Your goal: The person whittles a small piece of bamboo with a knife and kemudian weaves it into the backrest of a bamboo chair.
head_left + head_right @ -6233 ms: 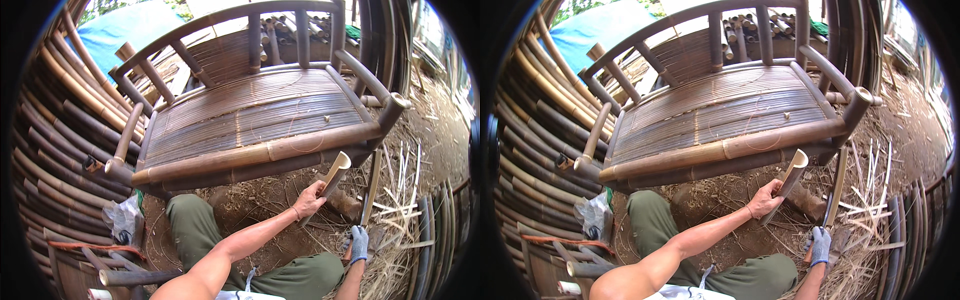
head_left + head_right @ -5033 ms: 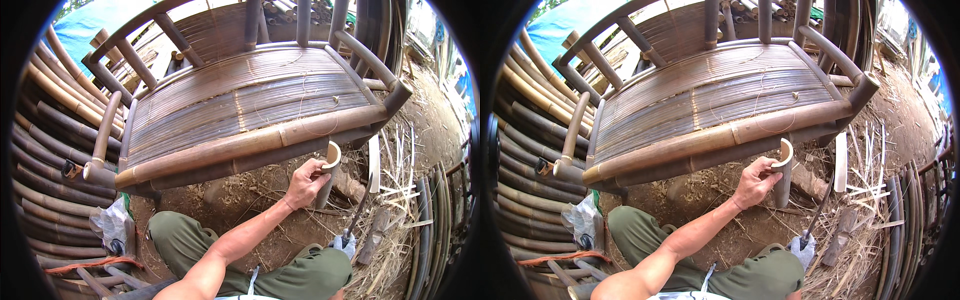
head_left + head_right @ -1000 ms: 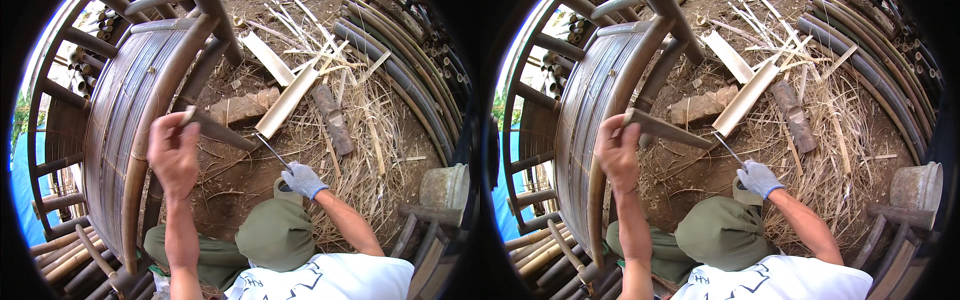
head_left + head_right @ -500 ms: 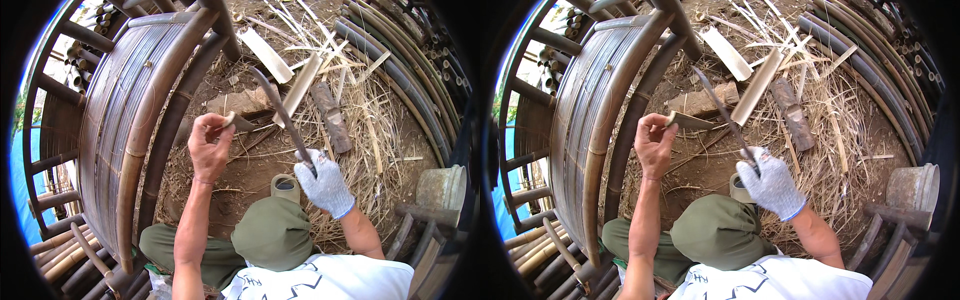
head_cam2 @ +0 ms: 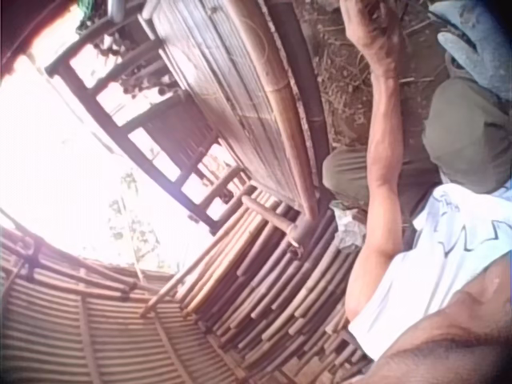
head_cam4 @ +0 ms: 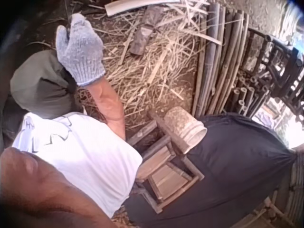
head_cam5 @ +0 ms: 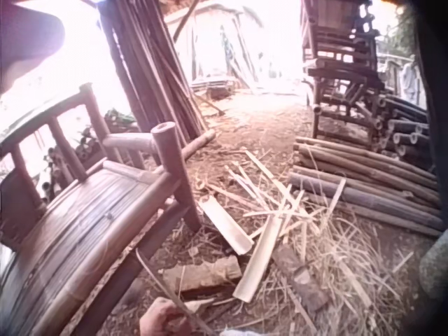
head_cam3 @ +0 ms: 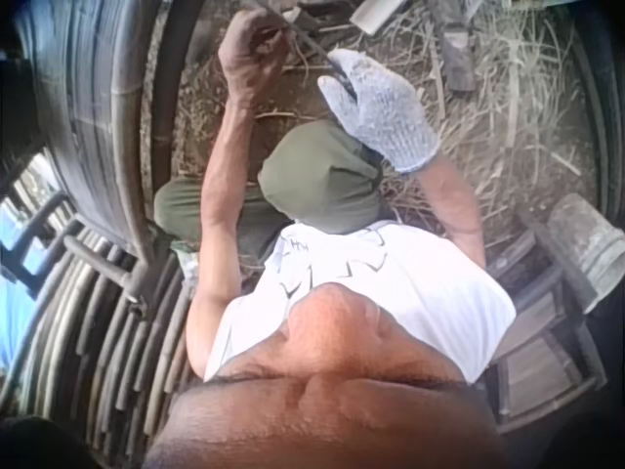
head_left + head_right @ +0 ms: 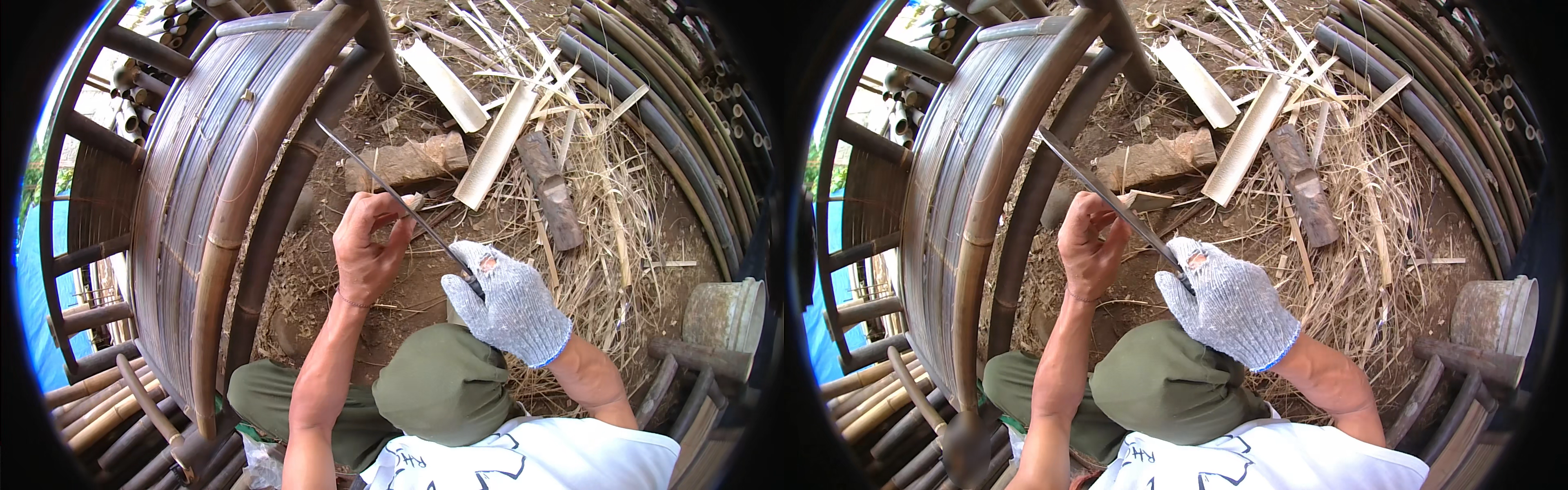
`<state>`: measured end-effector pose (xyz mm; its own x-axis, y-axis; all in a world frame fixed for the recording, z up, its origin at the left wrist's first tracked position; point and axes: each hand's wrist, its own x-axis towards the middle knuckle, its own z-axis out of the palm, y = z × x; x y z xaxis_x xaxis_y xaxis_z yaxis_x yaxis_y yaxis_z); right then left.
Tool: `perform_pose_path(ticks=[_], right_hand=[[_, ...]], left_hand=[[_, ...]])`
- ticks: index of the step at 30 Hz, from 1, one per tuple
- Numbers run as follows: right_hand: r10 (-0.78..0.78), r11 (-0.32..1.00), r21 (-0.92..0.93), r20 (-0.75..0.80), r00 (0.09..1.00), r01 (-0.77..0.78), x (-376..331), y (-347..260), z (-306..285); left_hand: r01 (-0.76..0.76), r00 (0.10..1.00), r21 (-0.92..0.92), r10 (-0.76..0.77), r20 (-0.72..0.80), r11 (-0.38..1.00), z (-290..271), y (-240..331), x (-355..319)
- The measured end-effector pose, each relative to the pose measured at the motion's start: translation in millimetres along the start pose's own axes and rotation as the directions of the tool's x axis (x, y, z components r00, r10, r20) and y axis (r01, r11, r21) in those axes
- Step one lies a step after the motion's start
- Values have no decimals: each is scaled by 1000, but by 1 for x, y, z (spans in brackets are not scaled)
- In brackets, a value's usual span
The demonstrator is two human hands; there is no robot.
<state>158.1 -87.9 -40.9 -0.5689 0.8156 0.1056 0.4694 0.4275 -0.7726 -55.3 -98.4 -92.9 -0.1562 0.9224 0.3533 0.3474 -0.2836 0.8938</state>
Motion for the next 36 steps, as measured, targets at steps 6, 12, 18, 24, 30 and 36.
perform_pose_path(ticks=[6, 12, 18, 24, 30, 36], right_hand=[[-3, 1000, -10, -12, 1000, 3, -1, 3, -2], [-4, 997, -77, 3, 1000, 5, 0, 1, -6], [6, 992, -126, -2, 1000, -6, 18, 10, -12], [-96, 957, -267, 86, 992, 116, 35, 20, -19], [78, 995, -71, 97, 992, -71, 51, 25, -20], [136, 703, -711, 144, 980, 7, 82, 37, -38]], left_hand=[[0, 1000, 18, 1, -20, 1000, 5, 4, 3], [-4, 999, 44, 6, -44, 999, 6, 3, 6], [157, 955, 688, -286, 77, 709, -14, 72, 41], [-379, 925, 513, 315, 212, 770, 18, 116, 124], [-386, 878, 594, 83, 472, 705, 50, 19, 158], [-208, 920, 656, -83, 383, 725, 43, -8, 165]])
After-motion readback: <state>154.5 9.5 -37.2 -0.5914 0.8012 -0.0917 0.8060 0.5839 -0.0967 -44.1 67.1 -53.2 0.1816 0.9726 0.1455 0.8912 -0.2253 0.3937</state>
